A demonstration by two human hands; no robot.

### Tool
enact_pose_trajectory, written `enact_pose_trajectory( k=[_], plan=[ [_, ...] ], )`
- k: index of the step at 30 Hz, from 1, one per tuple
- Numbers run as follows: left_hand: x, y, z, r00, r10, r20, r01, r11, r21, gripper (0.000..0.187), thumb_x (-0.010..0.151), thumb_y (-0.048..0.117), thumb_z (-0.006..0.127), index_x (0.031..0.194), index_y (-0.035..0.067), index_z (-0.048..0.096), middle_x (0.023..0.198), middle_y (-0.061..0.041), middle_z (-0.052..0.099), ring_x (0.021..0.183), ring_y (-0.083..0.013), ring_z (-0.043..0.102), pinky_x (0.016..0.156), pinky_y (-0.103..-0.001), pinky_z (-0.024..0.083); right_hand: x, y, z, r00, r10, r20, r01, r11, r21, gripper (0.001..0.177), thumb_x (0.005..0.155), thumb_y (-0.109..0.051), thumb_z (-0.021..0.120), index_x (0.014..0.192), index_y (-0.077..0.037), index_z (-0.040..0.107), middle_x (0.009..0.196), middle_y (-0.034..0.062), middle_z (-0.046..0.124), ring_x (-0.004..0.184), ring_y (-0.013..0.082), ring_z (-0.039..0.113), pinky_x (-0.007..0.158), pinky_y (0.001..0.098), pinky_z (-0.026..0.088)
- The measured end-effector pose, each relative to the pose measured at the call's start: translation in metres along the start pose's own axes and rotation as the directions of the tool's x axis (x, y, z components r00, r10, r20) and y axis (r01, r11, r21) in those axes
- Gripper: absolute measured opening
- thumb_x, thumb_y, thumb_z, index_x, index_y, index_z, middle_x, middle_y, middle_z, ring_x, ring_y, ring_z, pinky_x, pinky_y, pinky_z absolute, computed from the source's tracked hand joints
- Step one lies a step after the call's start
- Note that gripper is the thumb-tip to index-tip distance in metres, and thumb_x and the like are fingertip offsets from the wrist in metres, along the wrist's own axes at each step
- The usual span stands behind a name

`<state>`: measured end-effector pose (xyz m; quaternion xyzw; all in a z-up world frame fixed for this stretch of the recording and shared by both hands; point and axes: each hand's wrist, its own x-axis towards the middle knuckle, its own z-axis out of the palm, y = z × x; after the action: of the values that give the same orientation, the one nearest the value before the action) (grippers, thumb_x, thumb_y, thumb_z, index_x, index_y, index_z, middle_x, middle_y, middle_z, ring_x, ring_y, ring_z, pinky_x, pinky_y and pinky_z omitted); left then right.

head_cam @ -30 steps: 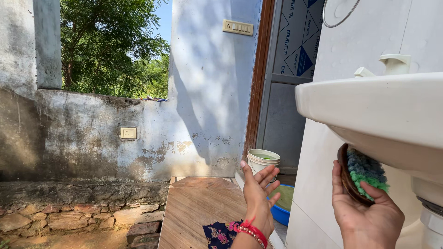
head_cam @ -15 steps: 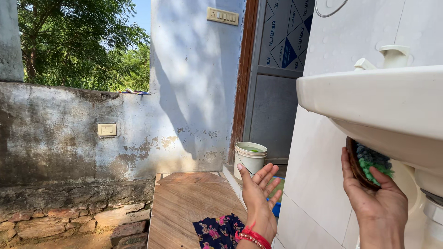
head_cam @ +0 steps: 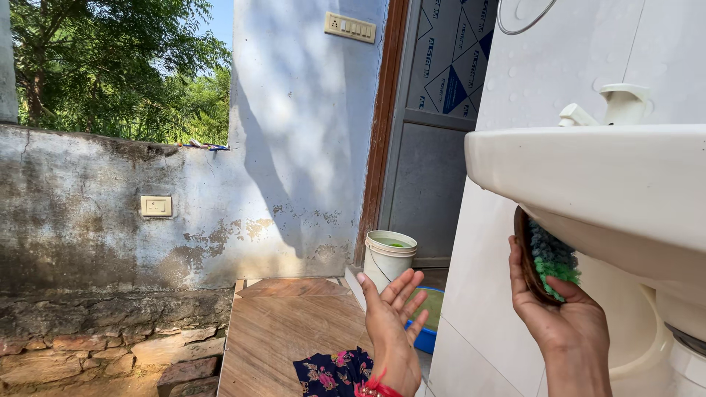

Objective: The person scrubs the underside and outer edges of a wall-mounted sink using a small brush, reaching around the drainage pipe and mounting brackets.

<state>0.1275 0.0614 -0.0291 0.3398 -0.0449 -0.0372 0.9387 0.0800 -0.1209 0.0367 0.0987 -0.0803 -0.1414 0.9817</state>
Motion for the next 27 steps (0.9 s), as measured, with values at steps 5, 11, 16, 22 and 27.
enact_pose_trajectory(
  k=[5,11,16,22,27],
  plan=[
    [0.003,0.009,-0.006,0.997,0.078,-0.021,-0.077,0.996,0.053,0.092,0.092,0.075,0.017,0.127,0.009,0.071,0.125,-0.006,0.078,0.117,-0.0223,0.065,0.102,-0.039,0.047,0.016,-0.021,-0.008,0.996,-0.04,0.077,0.034,0.997,0.07,0.076,0.064,0.015,0.039,0.139,0.014,0.049,0.135,0.0342,0.062,0.124,0.0516,0.062,0.098,0.0597,0.053],
    [-0.004,0.013,0.005,0.991,0.131,-0.032,-0.129,0.989,0.067,0.091,0.092,0.075,0.019,0.125,0.008,0.072,0.123,-0.006,0.079,0.11,-0.0215,0.069,0.097,-0.038,0.05,0.022,0.017,-0.023,0.987,0.111,0.12,-0.099,0.99,-0.099,0.074,0.07,0.015,0.039,0.143,0.019,0.042,0.139,0.0375,0.056,0.129,0.0544,0.063,0.101,0.0575,0.051],
    [-0.013,0.019,0.009,0.987,0.154,-0.047,-0.149,0.984,0.095,0.092,0.092,0.075,0.018,0.124,0.008,0.072,0.122,-0.007,0.08,0.109,-0.0204,0.07,0.097,-0.037,0.052,0.012,0.01,-0.014,0.994,0.088,0.07,-0.091,0.995,0.047,0.074,0.067,0.013,0.039,0.14,0.017,0.046,0.135,0.0374,0.06,0.123,0.0533,0.061,0.097,0.0576,0.053],
    [-0.025,0.028,0.017,0.984,0.174,-0.042,-0.165,0.974,0.158,0.092,0.091,0.075,0.017,0.125,0.009,0.072,0.121,-0.006,0.08,0.108,-0.0191,0.07,0.097,-0.036,0.052,0.022,0.0,-0.01,0.998,0.022,0.063,-0.031,0.989,0.141,0.071,0.067,0.014,0.039,0.138,0.016,0.049,0.133,0.0348,0.064,0.119,0.0514,0.066,0.094,0.0564,0.057],
    [-0.029,0.029,0.025,0.981,0.191,-0.033,-0.182,0.966,0.184,0.094,0.091,0.076,0.016,0.125,0.009,0.072,0.121,-0.006,0.079,0.11,-0.0189,0.068,0.098,-0.037,0.052,0.022,0.025,-0.014,0.995,0.069,0.069,-0.068,0.998,-0.019,0.071,0.072,0.015,0.04,0.142,0.013,0.05,0.136,0.0331,0.06,0.121,0.0516,0.064,0.096,0.0566,0.055]
  ],
)
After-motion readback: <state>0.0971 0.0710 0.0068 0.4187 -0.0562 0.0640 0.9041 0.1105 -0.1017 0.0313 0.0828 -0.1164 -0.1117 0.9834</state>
